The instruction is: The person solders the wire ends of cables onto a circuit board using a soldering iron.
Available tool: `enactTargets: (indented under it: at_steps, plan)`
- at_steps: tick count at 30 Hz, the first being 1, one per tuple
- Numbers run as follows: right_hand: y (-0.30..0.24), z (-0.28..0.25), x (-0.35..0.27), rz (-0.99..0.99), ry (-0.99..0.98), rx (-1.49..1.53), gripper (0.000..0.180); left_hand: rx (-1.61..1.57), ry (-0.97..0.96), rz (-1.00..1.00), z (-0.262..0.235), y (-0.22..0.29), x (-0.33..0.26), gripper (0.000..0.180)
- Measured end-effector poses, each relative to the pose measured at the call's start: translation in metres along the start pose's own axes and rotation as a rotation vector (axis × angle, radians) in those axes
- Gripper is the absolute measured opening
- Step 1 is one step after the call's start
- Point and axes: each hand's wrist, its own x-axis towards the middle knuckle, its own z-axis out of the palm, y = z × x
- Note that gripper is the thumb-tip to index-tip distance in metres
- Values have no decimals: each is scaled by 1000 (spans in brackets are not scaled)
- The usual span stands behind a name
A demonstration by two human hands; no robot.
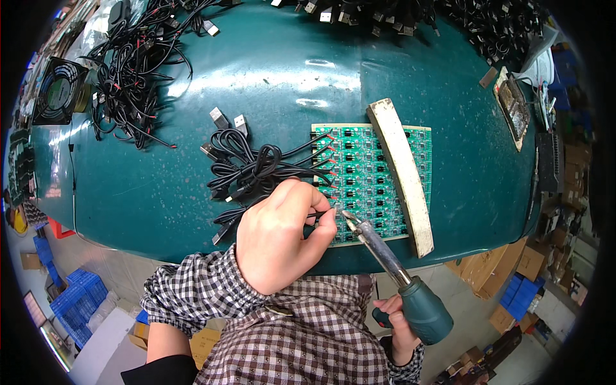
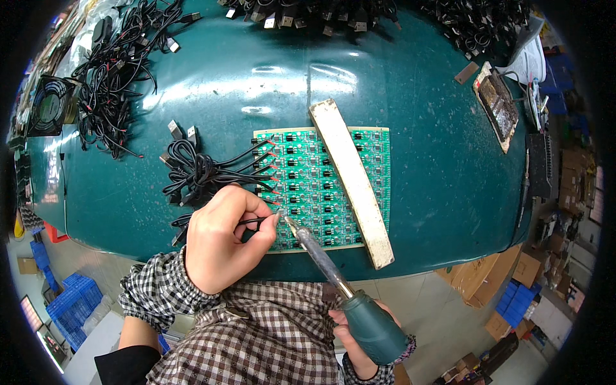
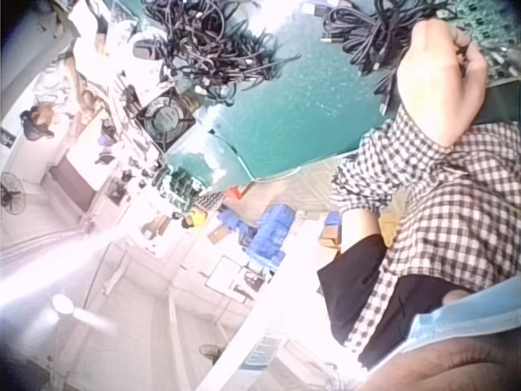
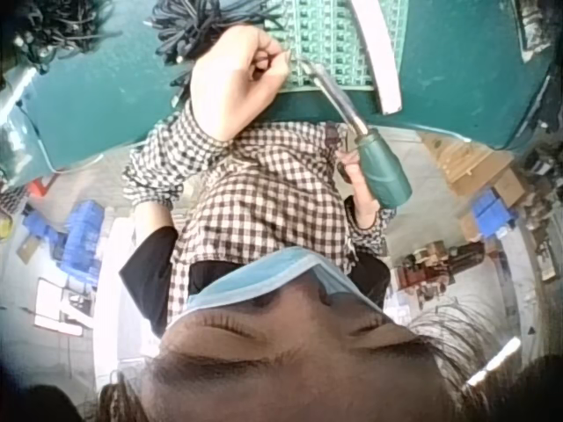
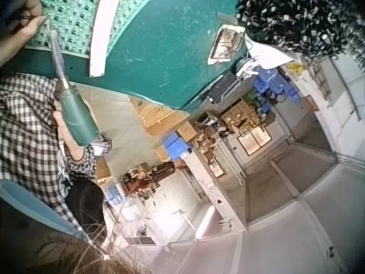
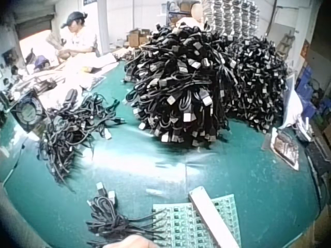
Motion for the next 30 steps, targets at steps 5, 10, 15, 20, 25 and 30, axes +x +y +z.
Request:
enactTargets:
  at_steps: [5,10,15,20,25,30]
  plan:
    - [6,-8,6,-71,42,107,35,-2,-24,-5,2,0,8,14]
    - [-17,-5,20,-148,18,243,33,-18,60,47,-5,3,11,15]
    - [-10,-44,69,-328,-57,680,37,8,34,19,-12,-1,-1,10]
    - [-21,-89,120,-237,-124,998,39,27,-54,0,-4,-4,-11,12]
    - [-23,-92,155,-260,-210,1110,38,-17,-59,106,-3,-14,-17,19]
    - [-23,-96,163,-253,-348,1125,37,-93,-96,210,-6,-25,-15,23]
